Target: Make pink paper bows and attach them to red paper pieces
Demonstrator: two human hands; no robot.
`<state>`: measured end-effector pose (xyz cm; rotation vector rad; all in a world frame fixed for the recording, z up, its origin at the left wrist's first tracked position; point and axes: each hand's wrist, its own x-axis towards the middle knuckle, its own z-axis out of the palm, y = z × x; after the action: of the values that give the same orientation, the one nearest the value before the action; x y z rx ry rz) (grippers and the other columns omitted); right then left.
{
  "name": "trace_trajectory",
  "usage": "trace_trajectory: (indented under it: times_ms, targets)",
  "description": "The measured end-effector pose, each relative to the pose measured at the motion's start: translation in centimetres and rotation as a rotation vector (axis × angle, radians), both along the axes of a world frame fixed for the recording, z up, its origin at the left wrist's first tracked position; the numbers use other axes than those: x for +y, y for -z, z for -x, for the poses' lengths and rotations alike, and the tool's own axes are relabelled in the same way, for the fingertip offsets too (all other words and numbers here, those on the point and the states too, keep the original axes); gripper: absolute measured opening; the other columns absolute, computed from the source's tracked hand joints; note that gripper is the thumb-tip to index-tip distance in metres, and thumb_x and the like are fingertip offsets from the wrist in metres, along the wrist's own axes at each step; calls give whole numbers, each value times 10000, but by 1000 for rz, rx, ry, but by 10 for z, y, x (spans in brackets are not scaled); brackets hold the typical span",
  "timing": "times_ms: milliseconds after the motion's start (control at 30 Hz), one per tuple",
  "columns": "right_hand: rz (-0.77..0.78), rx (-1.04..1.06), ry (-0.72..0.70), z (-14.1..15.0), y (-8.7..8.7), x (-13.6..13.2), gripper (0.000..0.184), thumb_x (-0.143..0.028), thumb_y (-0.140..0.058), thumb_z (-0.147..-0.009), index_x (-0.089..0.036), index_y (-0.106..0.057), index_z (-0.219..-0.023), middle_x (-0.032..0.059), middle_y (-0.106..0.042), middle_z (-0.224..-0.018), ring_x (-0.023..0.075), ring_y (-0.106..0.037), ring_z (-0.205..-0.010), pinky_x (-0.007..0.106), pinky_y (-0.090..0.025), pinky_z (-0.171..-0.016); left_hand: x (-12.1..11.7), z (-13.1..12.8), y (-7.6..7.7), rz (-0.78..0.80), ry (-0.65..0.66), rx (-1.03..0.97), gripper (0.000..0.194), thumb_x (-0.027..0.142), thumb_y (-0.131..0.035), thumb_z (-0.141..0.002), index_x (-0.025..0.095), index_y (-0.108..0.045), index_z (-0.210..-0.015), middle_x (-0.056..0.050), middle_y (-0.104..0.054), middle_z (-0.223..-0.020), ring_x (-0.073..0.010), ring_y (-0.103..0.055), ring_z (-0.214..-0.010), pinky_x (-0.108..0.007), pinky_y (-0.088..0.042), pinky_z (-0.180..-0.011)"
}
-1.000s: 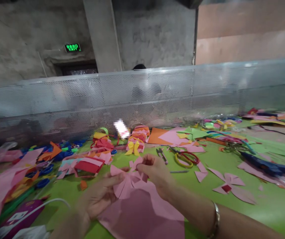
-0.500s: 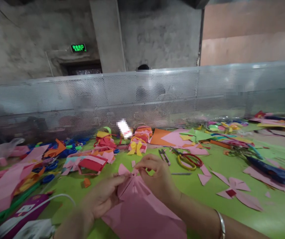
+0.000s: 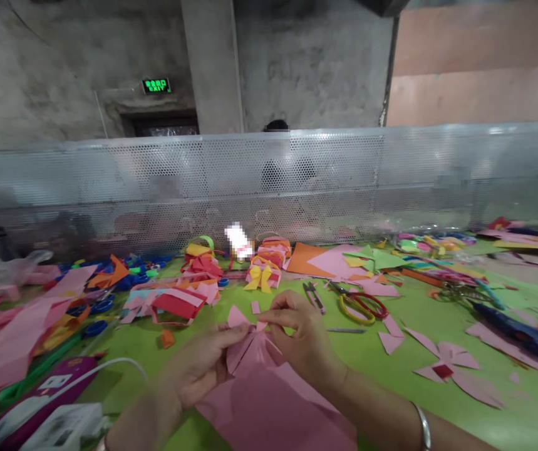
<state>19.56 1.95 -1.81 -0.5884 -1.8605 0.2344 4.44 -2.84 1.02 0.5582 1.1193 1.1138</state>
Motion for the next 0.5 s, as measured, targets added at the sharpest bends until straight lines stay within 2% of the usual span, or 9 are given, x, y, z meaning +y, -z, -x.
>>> trace_trajectory:
  times_ms: [333,500]
  targets:
    - [-10,-33,-14,-1,0,1,261,-72,-534,-729,-235,-733,-776,24,-593,-715,132,-576,-666,234,-484,-568,0,1,1,4,1,-10,80,97,-622,-722,106,-602,-645,-17,-603,-546,-97,-531,-463,-226,-425,-510]
    - [-44,-74,-15,-2,0,0,274,-62,-520,-741,-230,-730,-794,26,-595,-730,128,-575,-672,229,-475,-569,2,4,7,-13,32,-1,56,144,-637,-720,121,-602,-683,-14,-614,-578,-108,-547,-494,-238,-430,-531]
